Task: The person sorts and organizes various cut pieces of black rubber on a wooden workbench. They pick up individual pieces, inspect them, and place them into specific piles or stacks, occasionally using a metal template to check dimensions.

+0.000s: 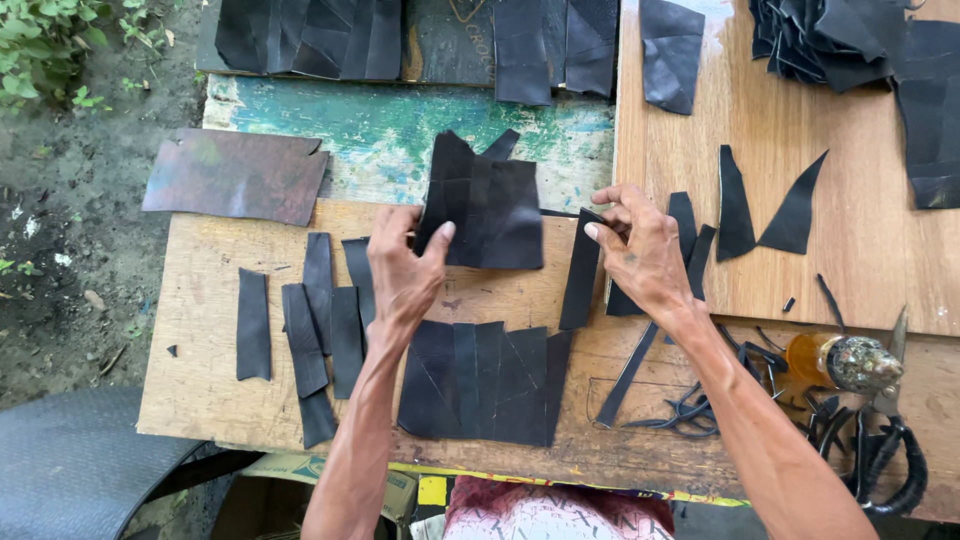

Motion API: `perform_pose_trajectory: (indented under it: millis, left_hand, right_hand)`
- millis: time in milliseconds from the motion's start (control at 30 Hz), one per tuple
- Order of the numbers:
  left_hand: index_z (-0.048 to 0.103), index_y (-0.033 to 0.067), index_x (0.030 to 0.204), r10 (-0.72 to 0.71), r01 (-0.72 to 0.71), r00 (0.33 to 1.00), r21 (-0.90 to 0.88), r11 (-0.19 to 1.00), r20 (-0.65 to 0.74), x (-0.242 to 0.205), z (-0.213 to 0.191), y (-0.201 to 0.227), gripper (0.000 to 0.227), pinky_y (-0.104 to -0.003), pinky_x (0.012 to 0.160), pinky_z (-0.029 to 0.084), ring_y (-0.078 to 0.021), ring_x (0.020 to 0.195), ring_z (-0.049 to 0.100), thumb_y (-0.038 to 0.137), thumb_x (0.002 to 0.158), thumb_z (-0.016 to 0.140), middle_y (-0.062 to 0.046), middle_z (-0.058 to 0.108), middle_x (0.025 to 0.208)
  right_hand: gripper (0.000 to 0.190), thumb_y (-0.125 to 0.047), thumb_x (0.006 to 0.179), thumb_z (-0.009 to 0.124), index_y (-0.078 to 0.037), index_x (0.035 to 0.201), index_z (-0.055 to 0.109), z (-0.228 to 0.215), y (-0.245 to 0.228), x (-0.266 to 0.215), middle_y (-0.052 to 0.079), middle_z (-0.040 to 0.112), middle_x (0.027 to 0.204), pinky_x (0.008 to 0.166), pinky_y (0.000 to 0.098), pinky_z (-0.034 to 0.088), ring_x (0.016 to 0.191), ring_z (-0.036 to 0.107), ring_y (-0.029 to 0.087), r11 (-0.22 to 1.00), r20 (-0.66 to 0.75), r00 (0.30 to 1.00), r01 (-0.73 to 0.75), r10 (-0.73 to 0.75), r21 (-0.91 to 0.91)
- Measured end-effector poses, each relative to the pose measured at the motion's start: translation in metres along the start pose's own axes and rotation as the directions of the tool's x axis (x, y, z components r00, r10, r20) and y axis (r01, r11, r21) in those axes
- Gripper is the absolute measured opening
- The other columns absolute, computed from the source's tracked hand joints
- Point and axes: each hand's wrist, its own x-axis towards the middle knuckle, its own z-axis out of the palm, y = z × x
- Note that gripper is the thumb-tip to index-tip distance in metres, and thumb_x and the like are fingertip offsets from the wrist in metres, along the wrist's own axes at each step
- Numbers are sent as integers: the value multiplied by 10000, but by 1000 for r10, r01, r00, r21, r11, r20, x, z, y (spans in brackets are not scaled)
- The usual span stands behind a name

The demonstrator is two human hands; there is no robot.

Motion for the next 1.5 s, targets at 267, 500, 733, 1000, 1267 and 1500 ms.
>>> perform_pose_trajectory:
  millis: [267, 500, 733, 1000, 1267, 1500]
  left_hand:
    - [627, -1, 1272, -121, 50, 925, -199, 979, -361, -27, -99, -4, 292, -318, 896, 598, -180, 1009, 671, 141, 1034, 718, -90, 670, 1136]
    - [634, -36, 1281, -157, 58, 901, -246, 967, -405, -58, -131, -1, 284, -320, 1004, 538, -176, 1087, 639, 51, 1031, 735, -97, 667, 1190]
    - [651, -44, 1295, -188, 118, 896, -191, 974, -403, -63, -128, 4, 321, -341, 992, 521, -189, 1085, 631, 54, 1003, 741, -113, 667, 1169]
    - [634, -32, 1256, -431, 184, 892, -761, 622, -137, -64, -101, -22, 362, -288, 916, 553, -139, 989, 657, 9, 915, 747, -62, 702, 1128]
    - [631, -40, 1276, -464, 320, 885, -674, 666, -38, -58, -55, -34, 420, -274, 887, 530, -133, 956, 644, 4, 878, 760, -77, 701, 1101]
    - [572, -62, 1342, -374, 266, 928, -698, 665, -2, -40, -32, -33, 463, -273, 969, 503, -149, 1063, 626, 6, 911, 726, -93, 668, 1202]
  right_hand:
    - [306, 24, 896, 691, 3, 1190, 609, 5, 12, 0, 149, 687, 827, 681, 308, 546, 746, 676, 157, 988, -30, 988, 151, -152, -29]
    - [212, -136, 951, 702, -38, 1138, 685, 44, 23, 9, 103, 687, 1053, 871, 375, 546, 910, 642, 193, 946, 1, 958, 285, -288, -156]
    - [396, -306, 754, 830, -23, 1001, 702, 108, -8, 30, 151, 665, 904, 772, 430, 502, 851, 595, 300, 797, 8, 860, 477, -511, -371]
    - [455, -27, 794, 761, -64, 1234, 651, 98, 17, 90, 140, 702, 1033, 842, 438, 557, 924, 688, 271, 944, 186, 926, 318, -329, 86]
    - [523, -23, 619, 784, -51, 1126, 657, 126, 16, 121, 162, 609, 961, 846, 489, 480, 970, 579, 379, 749, 180, 820, 571, -544, -337]
    - [215, -21, 688, 755, -81, 861, 642, 74, -7, 109, 145, 609, 921, 778, 471, 474, 913, 589, 353, 740, -123, 785, 502, -607, -448]
